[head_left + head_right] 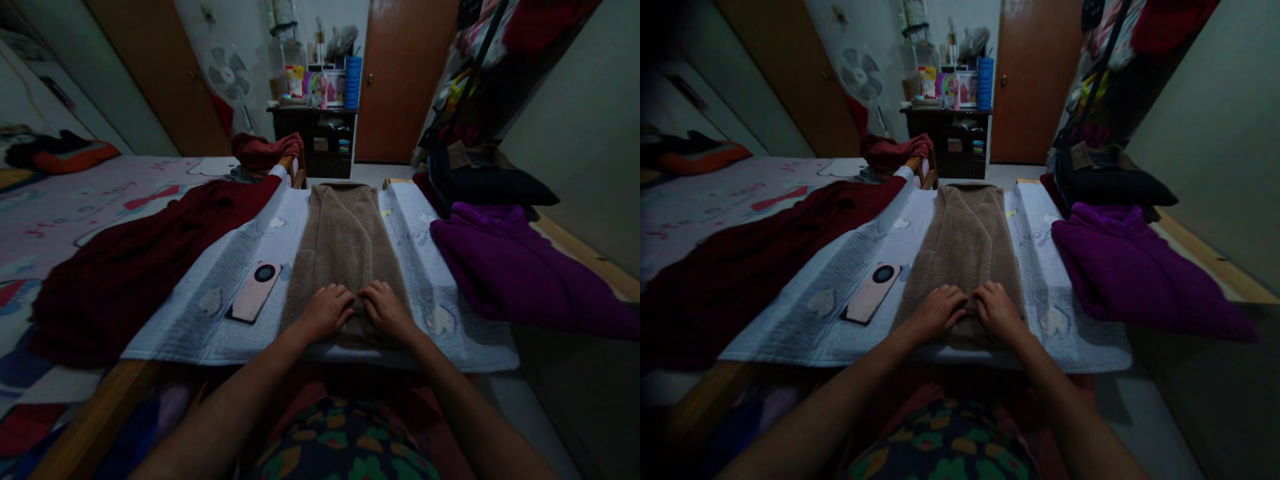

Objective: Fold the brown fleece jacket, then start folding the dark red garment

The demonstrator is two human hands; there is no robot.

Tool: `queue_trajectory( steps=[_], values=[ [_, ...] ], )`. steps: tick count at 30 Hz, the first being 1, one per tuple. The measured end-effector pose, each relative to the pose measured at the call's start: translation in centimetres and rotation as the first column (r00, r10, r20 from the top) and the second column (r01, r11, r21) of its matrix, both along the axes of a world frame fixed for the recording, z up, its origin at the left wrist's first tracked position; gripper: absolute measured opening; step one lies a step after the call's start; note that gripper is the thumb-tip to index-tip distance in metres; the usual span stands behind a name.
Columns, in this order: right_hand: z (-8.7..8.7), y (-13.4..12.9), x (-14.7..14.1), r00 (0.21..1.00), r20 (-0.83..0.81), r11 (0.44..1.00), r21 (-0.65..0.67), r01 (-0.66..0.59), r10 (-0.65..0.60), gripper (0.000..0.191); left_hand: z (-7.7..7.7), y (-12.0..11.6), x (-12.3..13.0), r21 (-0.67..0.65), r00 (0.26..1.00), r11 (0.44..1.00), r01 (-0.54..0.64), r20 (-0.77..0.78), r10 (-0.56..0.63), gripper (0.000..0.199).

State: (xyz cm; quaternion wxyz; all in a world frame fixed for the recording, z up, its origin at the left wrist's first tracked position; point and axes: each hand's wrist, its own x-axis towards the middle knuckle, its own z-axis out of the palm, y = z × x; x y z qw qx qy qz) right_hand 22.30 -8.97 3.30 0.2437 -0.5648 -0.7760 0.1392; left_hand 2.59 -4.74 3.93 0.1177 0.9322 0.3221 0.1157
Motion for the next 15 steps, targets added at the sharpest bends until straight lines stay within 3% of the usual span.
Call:
queue_trajectory(
  steps=[5, 8, 15],
  values=[
    [0.7, -1.1, 0.1, 0.999, -0.023, 0.999, -0.037, -0.038, 0.037, 0.017, 0.7, -0.9, -0.8, -0.028, 0.999, 0.998, 0.048, 0.015, -0.047, 0.044],
    [0.9, -1.7, 0.1, 0.998, -0.013, 0.997, -0.042, -0.070, 0.069, 0.025, 1.1, -1.4, -1.1, -0.036, 0.998, 0.997, 0.068, 0.006, -0.067, 0.062],
    [0.2, -3.4, 0.3, 0.987, 0.097, 0.991, -0.059, -0.121, 0.126, 0.080, 1.1, -2.3, -1.0, 0.011, 0.993, 0.997, 0.075, -0.089, -0.074, 0.087]
  ],
)
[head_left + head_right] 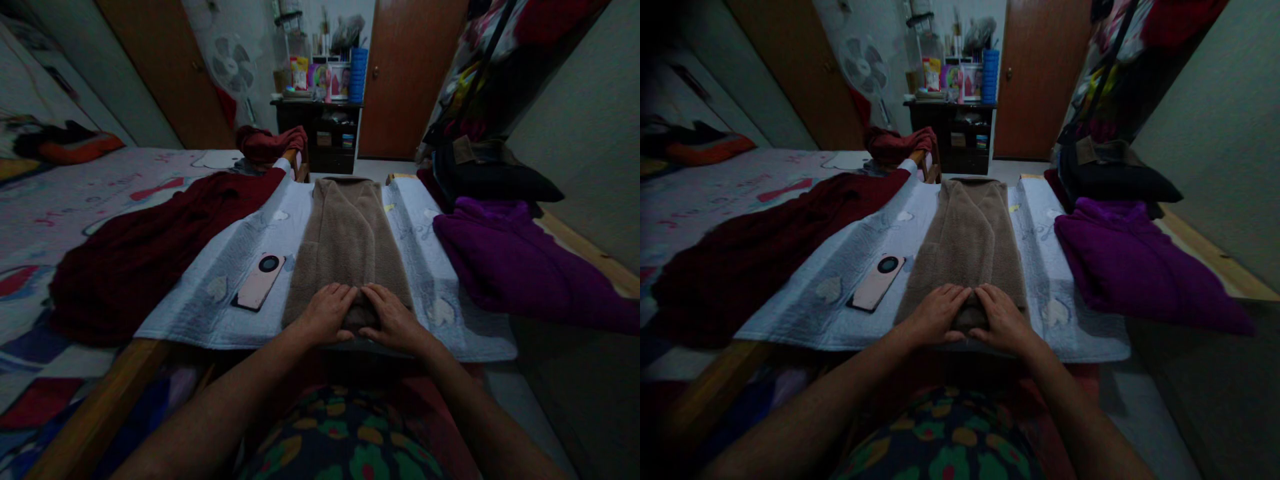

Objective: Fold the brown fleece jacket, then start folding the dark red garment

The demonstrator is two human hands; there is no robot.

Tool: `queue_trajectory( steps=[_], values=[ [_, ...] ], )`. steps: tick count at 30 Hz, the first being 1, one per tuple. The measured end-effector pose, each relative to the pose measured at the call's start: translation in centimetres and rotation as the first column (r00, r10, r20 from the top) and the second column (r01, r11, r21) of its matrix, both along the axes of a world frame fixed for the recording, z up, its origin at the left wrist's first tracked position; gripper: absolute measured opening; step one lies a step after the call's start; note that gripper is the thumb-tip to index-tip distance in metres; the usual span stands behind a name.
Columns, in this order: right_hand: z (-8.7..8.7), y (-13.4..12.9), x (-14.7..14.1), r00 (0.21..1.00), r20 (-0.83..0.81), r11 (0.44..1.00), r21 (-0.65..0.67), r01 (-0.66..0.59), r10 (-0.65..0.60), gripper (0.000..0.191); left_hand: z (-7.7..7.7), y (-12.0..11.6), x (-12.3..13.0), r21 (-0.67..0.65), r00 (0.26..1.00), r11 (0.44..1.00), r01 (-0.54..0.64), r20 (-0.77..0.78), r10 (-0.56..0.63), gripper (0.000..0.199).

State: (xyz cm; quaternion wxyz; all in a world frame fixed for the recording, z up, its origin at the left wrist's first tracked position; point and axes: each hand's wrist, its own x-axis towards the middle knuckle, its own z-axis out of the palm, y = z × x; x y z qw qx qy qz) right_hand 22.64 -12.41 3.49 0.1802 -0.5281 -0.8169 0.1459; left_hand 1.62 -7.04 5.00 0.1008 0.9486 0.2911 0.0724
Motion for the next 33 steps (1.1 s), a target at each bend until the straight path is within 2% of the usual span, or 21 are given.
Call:
queue_trajectory(
  steps=[5, 10, 14, 19, 24, 26, 30, 31, 33],
  values=[
    [-1.0, -0.6, 0.0, 0.995, 0.096, 1.000, -0.015, -0.024, 0.025, 0.106, -0.1, -0.2, 0.3, 0.037, 0.999, 0.999, -0.009, -0.042, 0.011, 0.099],
    [-1.2, -0.5, -0.2, 0.992, 0.126, 1.000, -0.008, 0.002, -0.001, 0.109, 0.1, -0.2, 0.4, 0.028, 0.999, 1.000, -0.006, -0.042, 0.007, 0.094],
    [-1.1, -0.4, -0.2, 0.995, 0.102, 1.000, 0.011, -0.005, 0.004, 0.100, 0.4, -0.5, 0.5, 0.020, 0.999, 1.000, -0.019, -0.030, 0.019, 0.090],
    [-0.1, -0.4, -0.6, 0.993, 0.119, 1.000, 0.005, -0.010, 0.009, 0.095, 0.9, -0.2, 0.7, 0.008, 0.999, 0.999, -0.038, -0.028, 0.038, 0.074],
    [2.0, 0.7, -1.0, 0.988, 0.156, 0.998, -0.060, 0.020, -0.011, 0.060, 1.3, 1.2, 0.4, -0.050, 0.996, 0.995, -0.085, -0.024, 0.084, 0.063],
    [2.9, 1.5, -0.9, 0.981, 0.196, 0.995, -0.102, 0.023, -0.003, 0.050, 1.3, 1.7, 0.0, -0.100, 0.994, 0.989, -0.110, -0.028, 0.108, 0.066],
    [4.3, 3.5, -0.6, 0.969, 0.245, 0.988, -0.155, 0.001, 0.037, 0.040, 1.1, 1.9, -0.6, -0.190, 0.996, 0.978, -0.085, 0.003, 0.087, 0.091],
    [4.5, 4.0, -0.4, 0.968, 0.246, 0.986, -0.169, -0.009, 0.051, 0.039, 1.0, 1.8, -0.6, -0.193, 0.995, 0.977, -0.094, 0.010, 0.098, 0.091],
    [5.0, 5.0, -0.2, 0.966, 0.249, 0.980, -0.198, -0.023, 0.073, 0.039, 0.8, 1.9, -0.6, -0.189, 0.991, 0.973, -0.133, 0.005, 0.136, 0.076]
  ],
)
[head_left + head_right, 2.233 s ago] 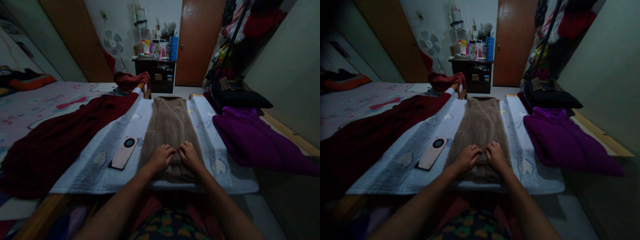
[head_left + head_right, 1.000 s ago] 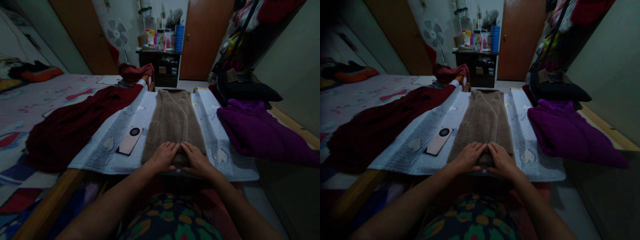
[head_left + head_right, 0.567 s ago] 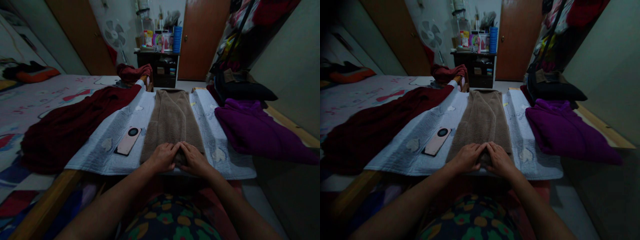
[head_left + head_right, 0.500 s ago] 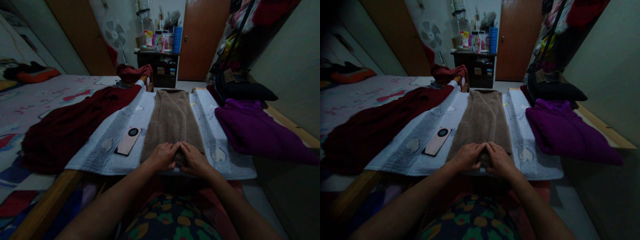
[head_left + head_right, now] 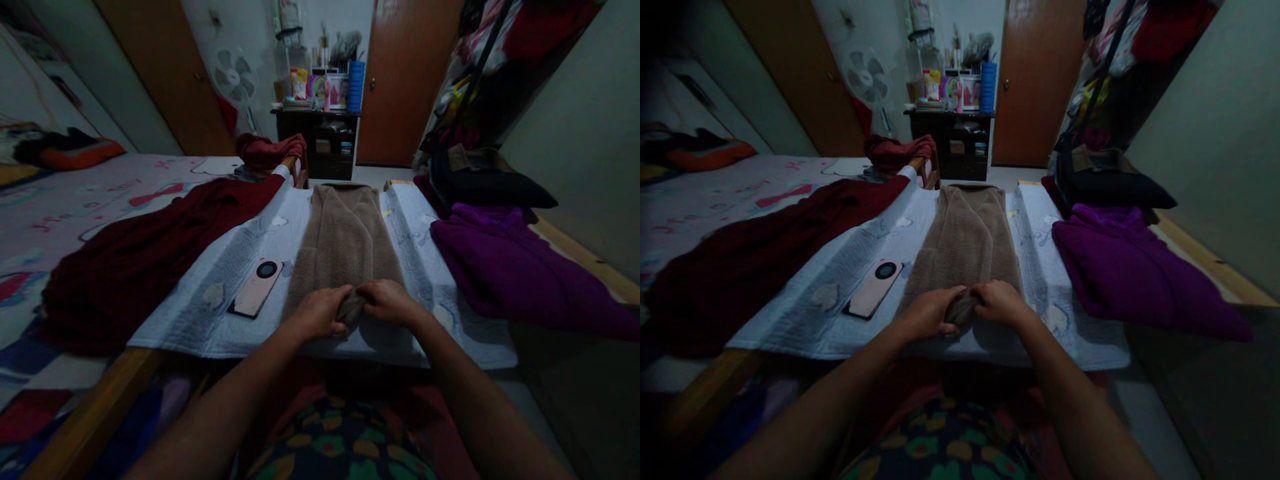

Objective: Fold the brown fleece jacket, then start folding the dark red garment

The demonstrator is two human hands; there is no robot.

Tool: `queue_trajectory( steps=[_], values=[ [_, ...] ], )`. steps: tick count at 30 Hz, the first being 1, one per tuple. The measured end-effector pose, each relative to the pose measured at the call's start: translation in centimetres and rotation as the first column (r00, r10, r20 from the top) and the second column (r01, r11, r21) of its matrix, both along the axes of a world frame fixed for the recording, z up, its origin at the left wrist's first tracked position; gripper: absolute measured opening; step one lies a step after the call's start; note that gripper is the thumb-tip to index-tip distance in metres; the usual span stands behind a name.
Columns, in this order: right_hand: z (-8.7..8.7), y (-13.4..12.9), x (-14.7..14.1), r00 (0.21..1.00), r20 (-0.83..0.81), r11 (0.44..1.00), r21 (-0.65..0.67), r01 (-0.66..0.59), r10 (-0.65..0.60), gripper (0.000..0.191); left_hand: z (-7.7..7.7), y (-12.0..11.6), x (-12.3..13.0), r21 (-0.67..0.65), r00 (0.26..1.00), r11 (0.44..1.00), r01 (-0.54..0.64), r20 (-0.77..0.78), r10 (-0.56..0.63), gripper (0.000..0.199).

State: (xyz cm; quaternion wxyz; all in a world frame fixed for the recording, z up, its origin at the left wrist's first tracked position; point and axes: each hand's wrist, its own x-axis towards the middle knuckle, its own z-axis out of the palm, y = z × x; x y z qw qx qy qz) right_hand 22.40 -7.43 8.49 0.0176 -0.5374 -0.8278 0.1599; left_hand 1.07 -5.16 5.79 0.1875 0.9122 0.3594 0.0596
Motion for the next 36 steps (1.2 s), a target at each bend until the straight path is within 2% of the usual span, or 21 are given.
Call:
queue_trajectory(
  steps=[2, 4, 8, 12, 16, 18, 21, 26, 30, 34, 36],
  values=[
    [0.5, 0.9, 0.2, 1.000, 0.001, 0.999, -0.041, -0.016, 0.016, 0.039, 0.0, 0.4, 0.1, -0.002, 1.000, 1.000, -0.016, -0.020, 0.016, 0.057],
    [1.1, 1.7, 0.3, 0.999, -0.013, 0.995, -0.094, -0.031, 0.030, 0.038, 0.2, 1.3, 0.3, -0.021, 1.000, 1.000, 0.007, -0.025, -0.007, 0.047],
    [2.1, 2.9, 0.5, 0.999, -0.043, 0.979, -0.205, -0.017, 0.008, 0.036, 1.2, 3.9, 0.5, -0.118, 0.998, 0.991, 0.067, -0.008, -0.069, 0.040],
    [2.5, 3.0, 0.7, 0.998, -0.059, 0.972, -0.237, 0.003, -0.018, 0.038, 1.7, 6.4, 0.9, -0.310, 0.992, 0.943, 0.118, 0.003, -0.123, 0.040],
    [2.0, 1.4, -0.2, 1.000, 0.027, 0.992, -0.125, 0.015, -0.012, 0.040, 1.7, 7.3, 1.1, -0.388, 0.988, 0.909, 0.154, 0.036, -0.152, 0.037],
    [1.5, 0.5, -1.0, 0.994, 0.101, 0.998, -0.021, 0.051, -0.049, 0.048, 1.6, 7.3, 1.2, -0.367, 0.988, 0.917, 0.154, 0.031, -0.154, 0.036],
    [0.6, -0.3, -2.2, 0.982, 0.169, 0.995, 0.067, 0.079, -0.089, 0.050, 1.4, 7.0, 1.1, -0.299, 0.994, 0.949, 0.099, -0.013, -0.108, 0.037],
    [0.2, 0.4, -2.2, 0.992, 0.121, 0.997, 0.072, 0.037, -0.046, 0.039, 1.5, 6.5, 1.0, -0.267, 0.999, 0.963, 0.039, -0.001, -0.040, 0.043],
    [0.5, 1.2, -1.7, 0.996, 0.090, 0.999, 0.029, 0.019, -0.022, 0.035, 1.8, 6.4, 0.9, -0.302, 0.998, 0.951, 0.070, 0.026, -0.065, 0.047],
    [0.7, 1.6, -1.5, 0.998, 0.067, 1.000, 0.020, 0.005, -0.006, 0.036, 2.3, 7.4, 0.4, -0.416, 0.984, 0.892, 0.178, 0.075, -0.161, 0.060],
    [1.0, 1.8, -1.3, 0.998, 0.060, 1.000, 0.025, -0.003, 0.002, 0.037, 2.7, 8.6, 0.1, -0.542, 0.967, 0.801, 0.255, 0.156, -0.202, 0.060]
  ],
)
